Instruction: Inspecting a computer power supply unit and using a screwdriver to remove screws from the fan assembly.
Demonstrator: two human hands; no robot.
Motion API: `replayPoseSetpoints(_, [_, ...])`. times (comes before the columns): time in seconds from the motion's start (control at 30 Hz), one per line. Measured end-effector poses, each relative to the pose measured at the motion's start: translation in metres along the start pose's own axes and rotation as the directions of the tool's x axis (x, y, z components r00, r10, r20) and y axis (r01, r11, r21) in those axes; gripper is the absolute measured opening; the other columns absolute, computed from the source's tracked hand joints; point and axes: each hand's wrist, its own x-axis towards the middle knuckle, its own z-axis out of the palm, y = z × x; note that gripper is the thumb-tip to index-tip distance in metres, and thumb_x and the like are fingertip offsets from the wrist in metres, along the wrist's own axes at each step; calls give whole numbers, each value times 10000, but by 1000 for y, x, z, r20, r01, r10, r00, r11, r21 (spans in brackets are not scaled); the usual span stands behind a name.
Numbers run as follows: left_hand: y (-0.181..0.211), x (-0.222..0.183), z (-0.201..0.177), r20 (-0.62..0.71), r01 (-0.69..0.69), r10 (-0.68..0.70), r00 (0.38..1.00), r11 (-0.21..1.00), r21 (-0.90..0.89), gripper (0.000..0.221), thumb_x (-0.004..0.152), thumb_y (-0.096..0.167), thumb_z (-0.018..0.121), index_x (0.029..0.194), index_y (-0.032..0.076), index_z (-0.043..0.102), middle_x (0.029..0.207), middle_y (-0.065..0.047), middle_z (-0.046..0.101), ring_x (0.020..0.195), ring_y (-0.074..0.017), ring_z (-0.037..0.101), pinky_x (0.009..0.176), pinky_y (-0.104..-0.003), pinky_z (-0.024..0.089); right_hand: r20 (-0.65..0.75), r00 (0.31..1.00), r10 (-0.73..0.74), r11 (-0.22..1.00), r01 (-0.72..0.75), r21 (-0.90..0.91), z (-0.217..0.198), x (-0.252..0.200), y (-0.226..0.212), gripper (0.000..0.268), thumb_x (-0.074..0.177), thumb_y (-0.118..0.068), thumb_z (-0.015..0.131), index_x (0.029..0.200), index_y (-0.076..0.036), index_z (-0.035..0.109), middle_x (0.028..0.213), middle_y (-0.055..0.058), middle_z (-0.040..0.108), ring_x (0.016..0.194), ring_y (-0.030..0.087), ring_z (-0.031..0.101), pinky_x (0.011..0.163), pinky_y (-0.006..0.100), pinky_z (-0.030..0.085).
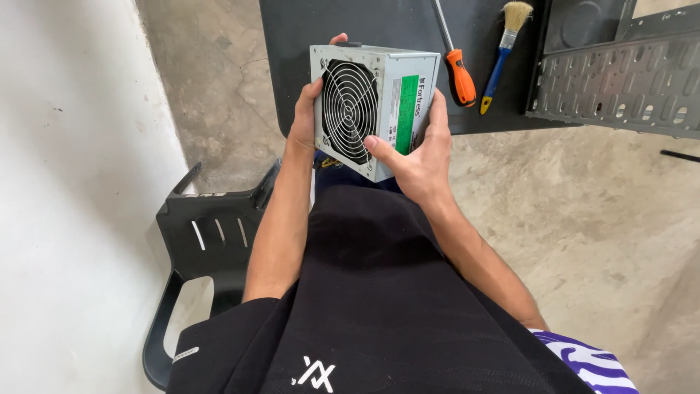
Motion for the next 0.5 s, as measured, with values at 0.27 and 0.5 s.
replayPoseSetpoints(0.27, [7, 6, -3, -34, 0, 0, 999, 1000, -7, 745, 981, 353, 732, 1588, 198, 331, 1378, -141, 607, 1230, -263, 627, 1115, -462, 526, 15, 999, -43, 998, 42, 48, -3, 21, 18, 791, 789, -425, 834, 1365, -32, 460, 1211, 66, 628, 1117, 175, 619, 980, 323, 541])
replayPoseSetpoints(0.5, [31, 23, 22, -64, 112, -101, 993, 975, 192, 778, 989, 324, 718, 1611, 203, 268, 1351, -133, 601, 1236, -279, 623, 1124, -488, 528, 200, 967, -158, 982, 132, 139, -23, 56, 26, 787, 983, -354, 751, 1550, -203, 227, 1378, 153, 506, 1231, 270, 599, 1092, 431, 513])
